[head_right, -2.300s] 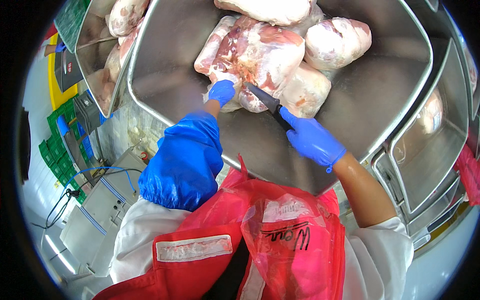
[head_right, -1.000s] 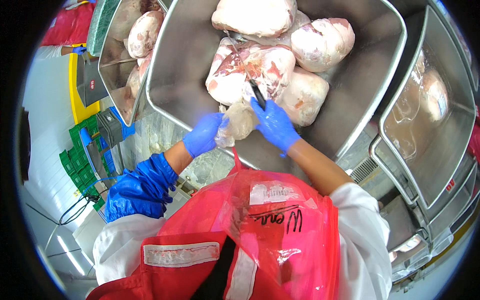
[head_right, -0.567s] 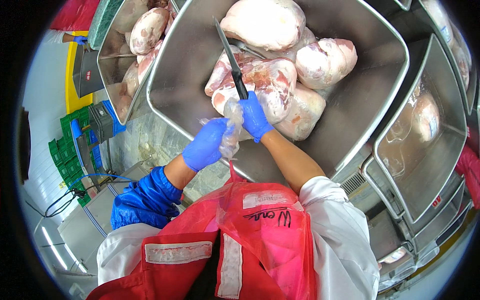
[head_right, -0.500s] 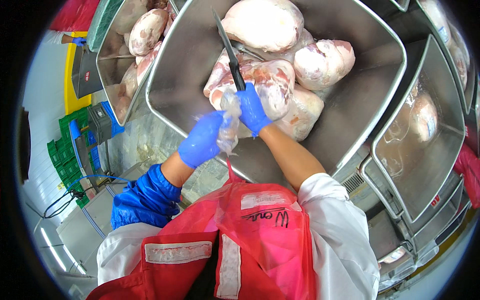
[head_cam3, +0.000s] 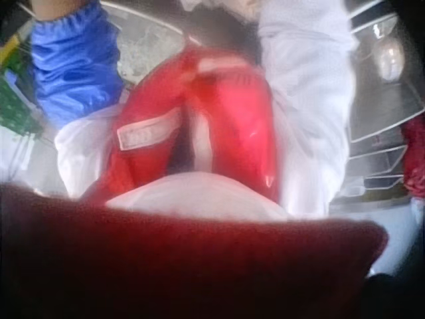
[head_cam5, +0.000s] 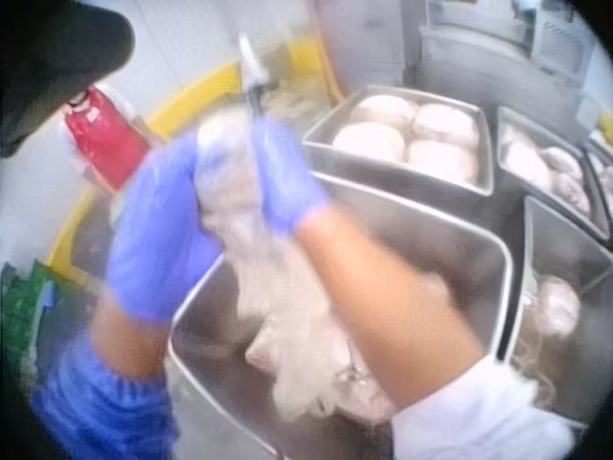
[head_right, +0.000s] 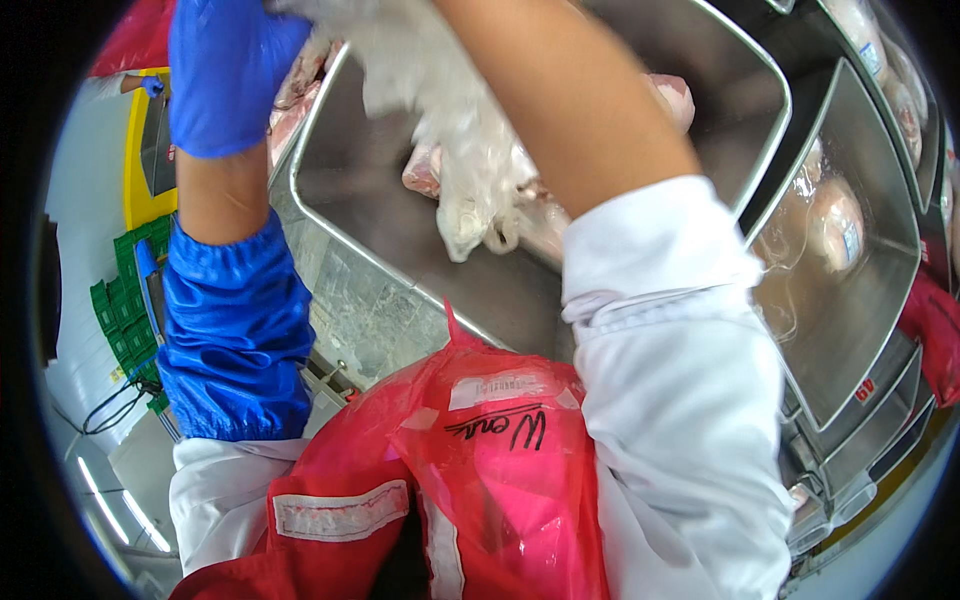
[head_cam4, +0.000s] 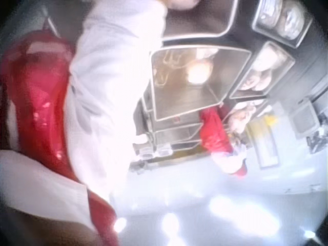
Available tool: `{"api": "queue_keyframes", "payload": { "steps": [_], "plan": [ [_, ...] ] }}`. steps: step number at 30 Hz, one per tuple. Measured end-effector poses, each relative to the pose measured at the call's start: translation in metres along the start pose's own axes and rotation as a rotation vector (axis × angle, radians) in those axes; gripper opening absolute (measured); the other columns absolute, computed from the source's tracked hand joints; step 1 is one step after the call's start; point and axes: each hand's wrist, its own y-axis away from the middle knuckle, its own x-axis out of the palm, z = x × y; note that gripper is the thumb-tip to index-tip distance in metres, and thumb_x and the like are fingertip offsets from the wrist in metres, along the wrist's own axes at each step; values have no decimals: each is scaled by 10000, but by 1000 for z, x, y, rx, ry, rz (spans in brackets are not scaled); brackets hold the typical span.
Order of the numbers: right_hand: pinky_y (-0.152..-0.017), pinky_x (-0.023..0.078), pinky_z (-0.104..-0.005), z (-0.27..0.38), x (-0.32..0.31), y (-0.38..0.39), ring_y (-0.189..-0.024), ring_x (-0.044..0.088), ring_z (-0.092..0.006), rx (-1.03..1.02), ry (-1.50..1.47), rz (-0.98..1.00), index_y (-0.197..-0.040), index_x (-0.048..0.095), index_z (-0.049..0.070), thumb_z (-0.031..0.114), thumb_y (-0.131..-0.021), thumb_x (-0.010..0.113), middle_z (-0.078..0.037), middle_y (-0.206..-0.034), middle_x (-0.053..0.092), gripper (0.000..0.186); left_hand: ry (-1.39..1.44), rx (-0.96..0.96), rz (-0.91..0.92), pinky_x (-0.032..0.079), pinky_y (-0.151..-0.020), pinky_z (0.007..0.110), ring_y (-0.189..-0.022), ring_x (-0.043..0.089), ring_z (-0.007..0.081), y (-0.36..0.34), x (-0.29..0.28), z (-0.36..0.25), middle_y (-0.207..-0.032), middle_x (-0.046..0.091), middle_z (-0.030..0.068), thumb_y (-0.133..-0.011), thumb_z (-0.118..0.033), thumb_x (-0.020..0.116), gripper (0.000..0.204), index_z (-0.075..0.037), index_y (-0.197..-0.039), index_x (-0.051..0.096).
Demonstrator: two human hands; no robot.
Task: The person trims fat and connective tissue from large cuts of meat using a knife, then places the trimmed pieces into a water-filled metal bin. The person handles the meat with gloved hands and uses a knife to separate tissue layers.
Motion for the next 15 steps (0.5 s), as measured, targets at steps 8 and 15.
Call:
{"api": "queue_keyframes", "payload": {
  "steps": [8, 15],
  "plan": [
    [-585, 418, -417, 31, -39, 27, -645, 548, -362, -127, 52, 86, -775, 558, -12, 69, -779, 447, -212, -675, 560, 138, 1013, -748, 222, 408, -852, 301, -974, 511, 199, 60, -4, -19, -1026, 541, 98, -738, -110, 585, 421, -7, -1131, 474],
    [-683, 463, -315, 72, -82, 98, -721, 561, -231, -73, -146, -119, -847, 602, -6, 67, -750, 529, -126, -782, 587, 141, 732, -623, -98, 254, -1024, 394, -1145, 409, 261, 112, 42, -104, -1169, 465, 138, -665, -127, 667, 630, -21, -1234, 420]
  ]
}}
